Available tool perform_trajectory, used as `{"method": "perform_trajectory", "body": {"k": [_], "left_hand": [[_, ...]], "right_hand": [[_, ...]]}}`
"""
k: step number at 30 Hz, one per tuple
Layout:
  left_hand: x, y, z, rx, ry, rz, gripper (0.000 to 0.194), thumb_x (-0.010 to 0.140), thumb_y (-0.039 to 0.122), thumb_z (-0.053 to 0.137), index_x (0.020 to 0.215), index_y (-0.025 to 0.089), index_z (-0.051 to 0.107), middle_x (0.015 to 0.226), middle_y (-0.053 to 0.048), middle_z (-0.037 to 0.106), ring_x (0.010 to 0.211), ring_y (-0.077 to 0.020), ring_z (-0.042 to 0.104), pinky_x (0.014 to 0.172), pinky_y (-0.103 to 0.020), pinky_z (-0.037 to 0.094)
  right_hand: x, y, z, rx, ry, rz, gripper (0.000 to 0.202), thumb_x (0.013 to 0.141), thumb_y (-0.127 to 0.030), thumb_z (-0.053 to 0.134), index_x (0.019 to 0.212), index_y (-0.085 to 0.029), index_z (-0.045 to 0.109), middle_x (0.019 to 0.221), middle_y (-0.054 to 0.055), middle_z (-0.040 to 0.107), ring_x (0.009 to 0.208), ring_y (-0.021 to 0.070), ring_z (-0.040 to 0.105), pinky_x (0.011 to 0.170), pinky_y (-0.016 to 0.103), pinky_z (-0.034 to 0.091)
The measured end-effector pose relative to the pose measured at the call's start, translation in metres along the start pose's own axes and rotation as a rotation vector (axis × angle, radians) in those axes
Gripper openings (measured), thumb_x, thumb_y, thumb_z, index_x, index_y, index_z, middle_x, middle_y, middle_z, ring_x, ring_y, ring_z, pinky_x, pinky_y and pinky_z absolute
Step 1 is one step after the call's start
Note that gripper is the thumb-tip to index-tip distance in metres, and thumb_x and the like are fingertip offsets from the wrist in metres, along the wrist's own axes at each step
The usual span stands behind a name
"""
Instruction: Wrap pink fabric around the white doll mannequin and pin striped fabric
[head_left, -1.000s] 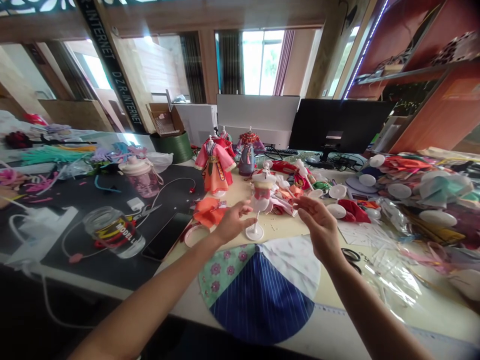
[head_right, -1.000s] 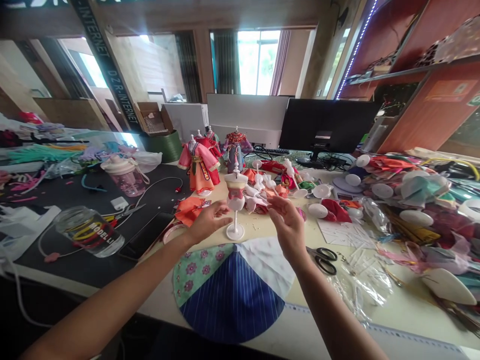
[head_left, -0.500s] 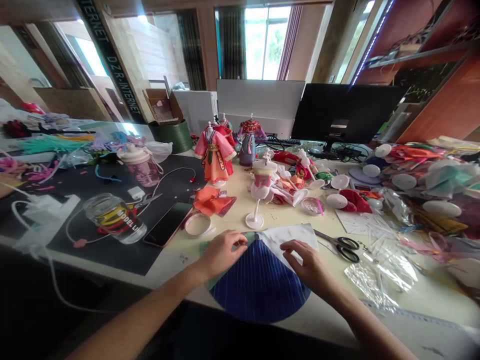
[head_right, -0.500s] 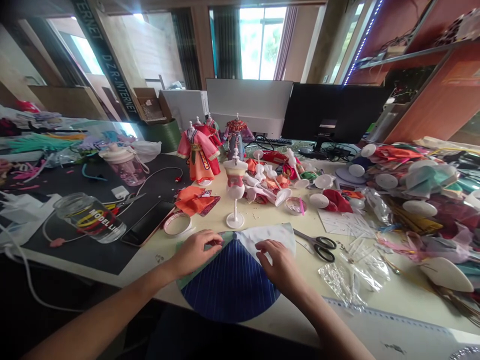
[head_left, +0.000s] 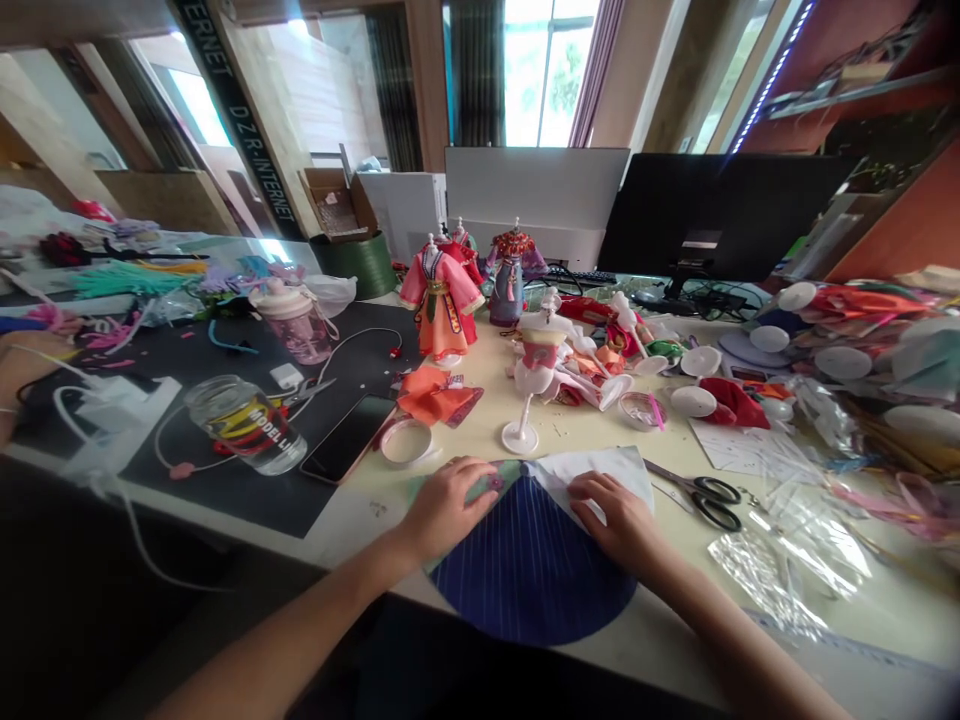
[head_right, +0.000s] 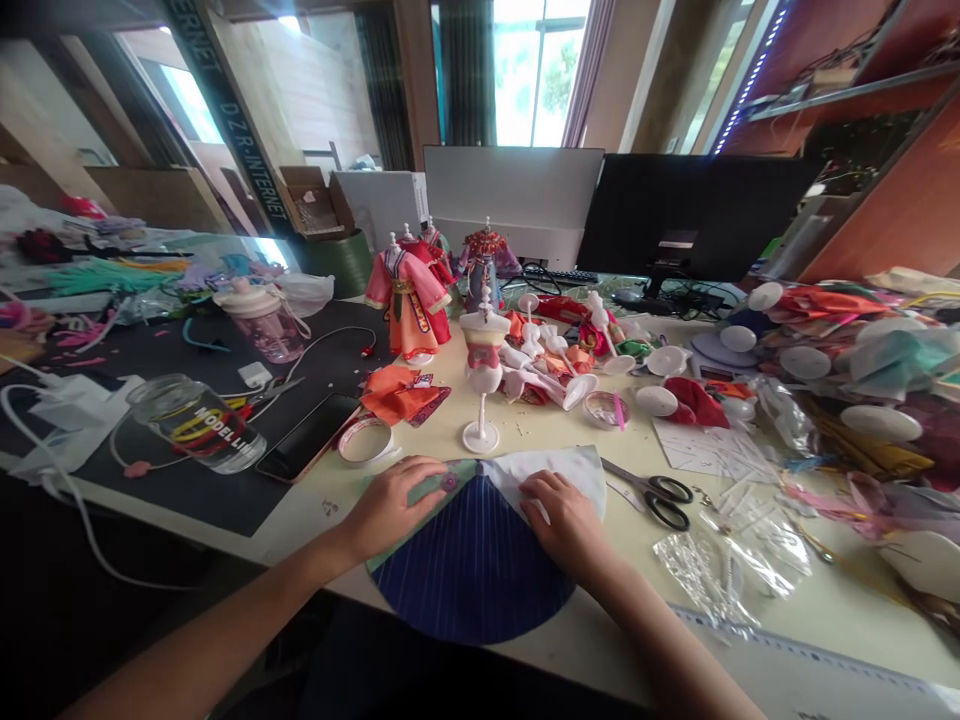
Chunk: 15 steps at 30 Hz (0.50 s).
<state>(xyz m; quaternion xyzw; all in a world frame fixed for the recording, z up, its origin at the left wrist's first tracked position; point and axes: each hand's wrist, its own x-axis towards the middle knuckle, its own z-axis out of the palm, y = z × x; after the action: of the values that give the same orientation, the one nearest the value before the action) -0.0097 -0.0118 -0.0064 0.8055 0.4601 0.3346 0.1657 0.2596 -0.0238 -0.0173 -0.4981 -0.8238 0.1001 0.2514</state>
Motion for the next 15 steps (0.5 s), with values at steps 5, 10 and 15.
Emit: {"method": "perform_trajectory", "body": {"k": [5, 10, 15], "left_hand": [[-0.012, -0.042, -0.035, 0.174, 0.184, -0.149, 0.021, 0.085, 0.024, 0.053, 0.1, 0.019, 0.066, 0.105, -0.012, 0.068, 0.105, -0.0289, 0.061, 0.095, -0.045, 0.045], [-0.005, -0.064, -0.047, 0.237, 0.168, -0.209, 0.006, 0.075, 0.022, 0.061, 0.076, 0.02, 0.067, 0.089, -0.009, 0.07, 0.095, -0.0293, 0.061, 0.089, -0.043, 0.045], [0.003, -0.059, -0.056, 0.148, 0.122, -0.231, 0.014, 0.076, 0.022, 0.058, 0.063, 0.02, 0.061, 0.071, -0.004, 0.067, 0.077, -0.0219, 0.062, 0.08, -0.035, 0.047]], "right_hand": [[-0.003, 0.005, 0.008, -0.066, 0.068, -0.097, 0.019, 0.089, -0.023, 0.047, 0.094, -0.022, 0.065, 0.096, 0.008, 0.068, 0.086, 0.0229, 0.065, 0.073, 0.037, 0.055], [-0.004, 0.007, 0.013, -0.104, 0.101, -0.133, 0.02, 0.091, -0.025, 0.046, 0.096, -0.021, 0.065, 0.097, 0.008, 0.067, 0.086, 0.023, 0.065, 0.072, 0.038, 0.056], [-0.006, 0.008, 0.013, -0.113, 0.091, -0.146, 0.02, 0.091, -0.024, 0.046, 0.097, -0.021, 0.064, 0.098, 0.008, 0.067, 0.087, 0.0228, 0.064, 0.072, 0.037, 0.056]]}}
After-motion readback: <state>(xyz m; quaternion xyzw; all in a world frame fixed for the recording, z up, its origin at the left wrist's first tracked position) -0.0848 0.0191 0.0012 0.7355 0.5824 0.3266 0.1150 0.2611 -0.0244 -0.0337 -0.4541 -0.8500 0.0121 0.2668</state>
